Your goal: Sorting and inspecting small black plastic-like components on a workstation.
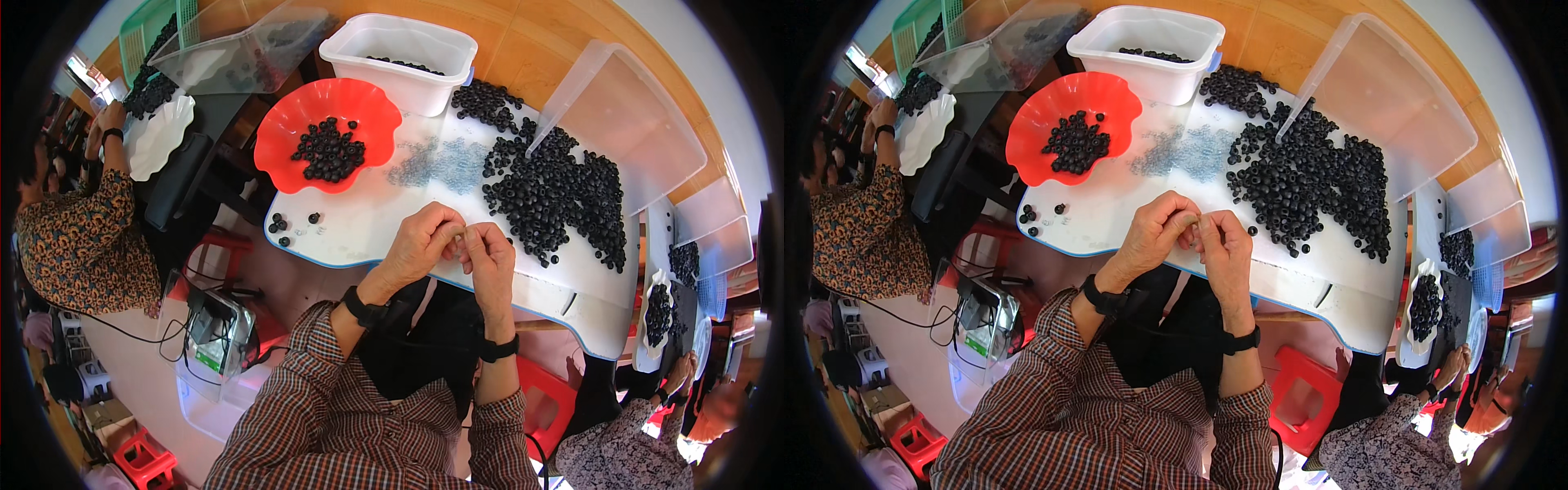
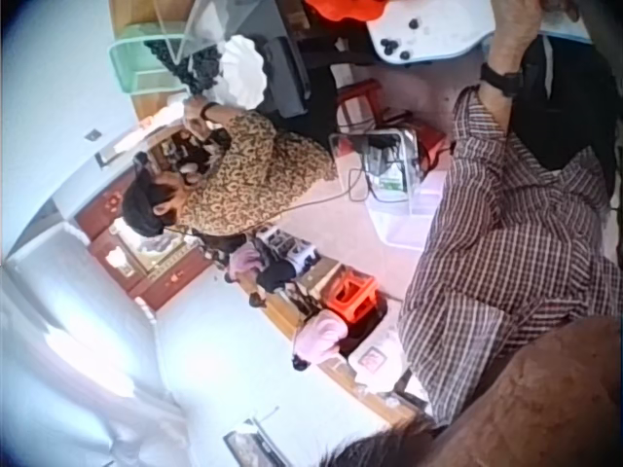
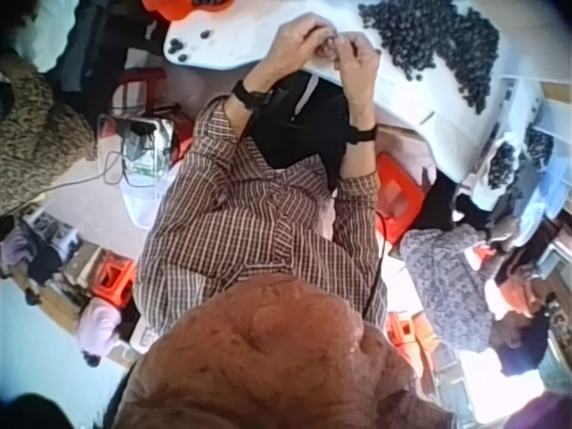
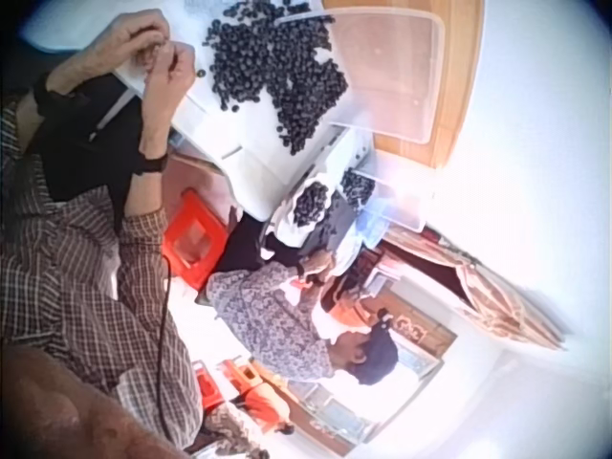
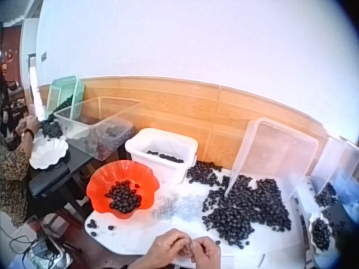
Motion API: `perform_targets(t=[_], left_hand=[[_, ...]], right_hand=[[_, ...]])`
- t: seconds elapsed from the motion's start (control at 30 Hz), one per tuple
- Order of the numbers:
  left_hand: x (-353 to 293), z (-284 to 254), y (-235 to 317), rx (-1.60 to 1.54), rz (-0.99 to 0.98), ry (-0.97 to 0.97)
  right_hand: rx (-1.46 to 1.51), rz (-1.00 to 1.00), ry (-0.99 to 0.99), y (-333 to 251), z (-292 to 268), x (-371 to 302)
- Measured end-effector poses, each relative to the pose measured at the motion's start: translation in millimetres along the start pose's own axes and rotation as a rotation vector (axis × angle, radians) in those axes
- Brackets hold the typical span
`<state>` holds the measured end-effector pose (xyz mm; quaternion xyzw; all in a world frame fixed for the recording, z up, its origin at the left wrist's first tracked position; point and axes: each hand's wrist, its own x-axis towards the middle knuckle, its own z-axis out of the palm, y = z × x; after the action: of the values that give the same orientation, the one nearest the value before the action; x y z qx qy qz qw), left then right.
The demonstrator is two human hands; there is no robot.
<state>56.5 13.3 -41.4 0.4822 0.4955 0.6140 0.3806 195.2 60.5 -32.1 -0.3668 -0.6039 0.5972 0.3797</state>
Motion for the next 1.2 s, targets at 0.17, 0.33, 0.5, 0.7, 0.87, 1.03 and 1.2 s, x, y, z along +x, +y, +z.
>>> perform_targets(t=[0.17,0.33,0.5,0.7,0.87,1.03,1.2], left_hand=[[0,2,-4,-0.036,-0.002,0.031],[0,2,-1,-0.025,-0.012,0.065],[0,2,3,-0.013,-0.017,0.086],[1,4,3,0.011,-0.018,0.108],[3,6,4,0.032,-0.031,0.123],[3,6,1,-0.052,-0.054,0.132],[2,2,-4,-0.142,-0.068,0.098]], right_hand=[[-0.007,-0.017,0.024,-2,6,1],[-0.044,-0.074,0.050,1,11,-2],[-0.275,-0.252,0.105,5,13,-4],[-0.423,-0.397,0.134,5,12,-3],[-0.416,-0.412,0.171,3,13,-2],[-0.410,-0.366,0.210,1,10,-2],[-0.410,-0.335,0.218,2,7,-2]])
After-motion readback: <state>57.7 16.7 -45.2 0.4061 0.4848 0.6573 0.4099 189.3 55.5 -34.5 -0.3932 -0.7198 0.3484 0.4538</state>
